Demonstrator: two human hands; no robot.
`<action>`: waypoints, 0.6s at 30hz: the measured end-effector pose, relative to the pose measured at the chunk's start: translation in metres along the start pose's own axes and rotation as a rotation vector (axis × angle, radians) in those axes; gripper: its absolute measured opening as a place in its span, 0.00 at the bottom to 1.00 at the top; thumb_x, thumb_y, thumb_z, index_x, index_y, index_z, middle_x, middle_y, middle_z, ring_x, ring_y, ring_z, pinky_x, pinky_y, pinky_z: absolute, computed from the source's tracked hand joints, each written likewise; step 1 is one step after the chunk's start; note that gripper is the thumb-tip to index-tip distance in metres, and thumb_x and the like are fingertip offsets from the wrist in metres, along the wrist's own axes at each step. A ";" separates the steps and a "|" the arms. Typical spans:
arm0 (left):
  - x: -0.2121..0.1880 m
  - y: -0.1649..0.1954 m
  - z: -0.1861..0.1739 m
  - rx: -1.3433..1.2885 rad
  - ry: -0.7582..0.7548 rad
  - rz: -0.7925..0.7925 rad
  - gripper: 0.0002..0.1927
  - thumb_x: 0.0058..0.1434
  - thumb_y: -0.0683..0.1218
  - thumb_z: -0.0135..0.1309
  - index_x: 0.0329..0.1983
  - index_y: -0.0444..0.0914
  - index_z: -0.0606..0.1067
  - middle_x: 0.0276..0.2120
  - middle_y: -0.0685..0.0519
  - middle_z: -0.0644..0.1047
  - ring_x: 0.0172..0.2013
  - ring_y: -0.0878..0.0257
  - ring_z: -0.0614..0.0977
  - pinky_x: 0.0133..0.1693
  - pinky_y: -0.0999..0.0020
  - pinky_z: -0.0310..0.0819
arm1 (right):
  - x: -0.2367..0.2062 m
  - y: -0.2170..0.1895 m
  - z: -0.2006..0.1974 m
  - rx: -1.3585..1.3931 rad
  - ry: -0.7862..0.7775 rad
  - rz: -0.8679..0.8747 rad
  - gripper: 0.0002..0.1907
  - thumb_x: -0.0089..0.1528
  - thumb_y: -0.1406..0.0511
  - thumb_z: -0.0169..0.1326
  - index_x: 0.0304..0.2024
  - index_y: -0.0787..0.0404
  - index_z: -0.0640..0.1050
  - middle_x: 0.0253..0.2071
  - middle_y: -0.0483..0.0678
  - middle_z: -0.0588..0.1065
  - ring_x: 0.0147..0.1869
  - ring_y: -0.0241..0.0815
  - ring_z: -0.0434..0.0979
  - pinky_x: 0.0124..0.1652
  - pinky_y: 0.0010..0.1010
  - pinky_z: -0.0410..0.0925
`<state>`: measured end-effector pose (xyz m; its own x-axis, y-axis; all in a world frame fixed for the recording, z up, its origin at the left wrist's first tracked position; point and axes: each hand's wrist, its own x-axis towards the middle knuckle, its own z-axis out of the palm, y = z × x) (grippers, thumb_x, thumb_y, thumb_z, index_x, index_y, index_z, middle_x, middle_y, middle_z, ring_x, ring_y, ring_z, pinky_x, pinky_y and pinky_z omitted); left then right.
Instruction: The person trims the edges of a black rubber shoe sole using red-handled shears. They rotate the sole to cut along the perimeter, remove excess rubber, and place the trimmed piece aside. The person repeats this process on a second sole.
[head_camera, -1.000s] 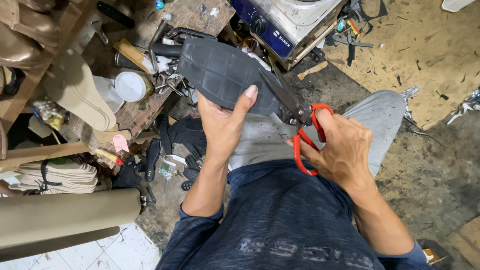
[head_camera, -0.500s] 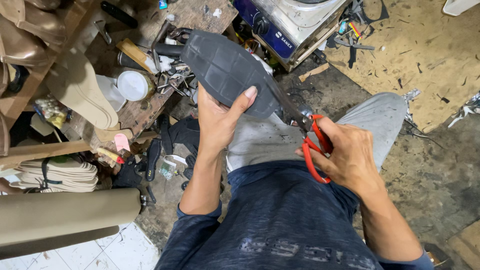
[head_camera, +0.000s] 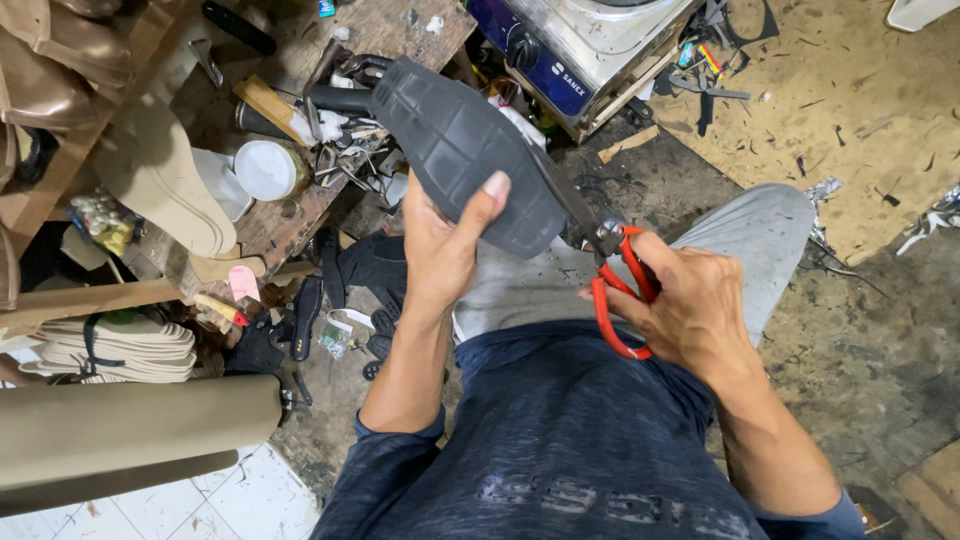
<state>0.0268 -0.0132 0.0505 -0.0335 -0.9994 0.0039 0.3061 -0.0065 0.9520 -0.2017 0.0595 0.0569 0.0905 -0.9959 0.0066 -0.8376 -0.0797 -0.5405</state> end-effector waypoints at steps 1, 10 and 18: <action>0.000 -0.001 -0.001 -0.039 0.028 -0.017 0.23 0.65 0.37 0.62 0.60 0.32 0.67 0.50 0.50 0.77 0.50 0.64 0.80 0.52 0.68 0.79 | 0.000 -0.001 0.000 -0.017 -0.013 0.005 0.25 0.50 0.50 0.71 0.35 0.58 0.76 0.15 0.50 0.70 0.20 0.54 0.71 0.25 0.42 0.63; -0.001 0.001 0.005 -0.061 0.001 -0.015 0.22 0.65 0.36 0.61 0.60 0.32 0.68 0.49 0.49 0.78 0.49 0.63 0.81 0.52 0.67 0.79 | -0.003 -0.006 -0.001 0.117 0.064 -0.068 0.24 0.50 0.53 0.71 0.35 0.61 0.75 0.16 0.50 0.70 0.19 0.52 0.71 0.23 0.39 0.63; 0.002 0.005 0.000 -0.062 -0.026 0.072 0.32 0.63 0.35 0.62 0.68 0.36 0.63 0.52 0.51 0.77 0.53 0.63 0.80 0.59 0.66 0.76 | -0.007 0.005 0.004 0.323 0.058 0.023 0.19 0.57 0.62 0.69 0.34 0.65 0.71 0.20 0.50 0.71 0.19 0.43 0.70 0.23 0.34 0.65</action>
<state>0.0280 -0.0149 0.0549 -0.0336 -0.9962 0.0801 0.3670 0.0622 0.9281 -0.2040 0.0666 0.0506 0.0350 -0.9988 0.0347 -0.6237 -0.0489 -0.7801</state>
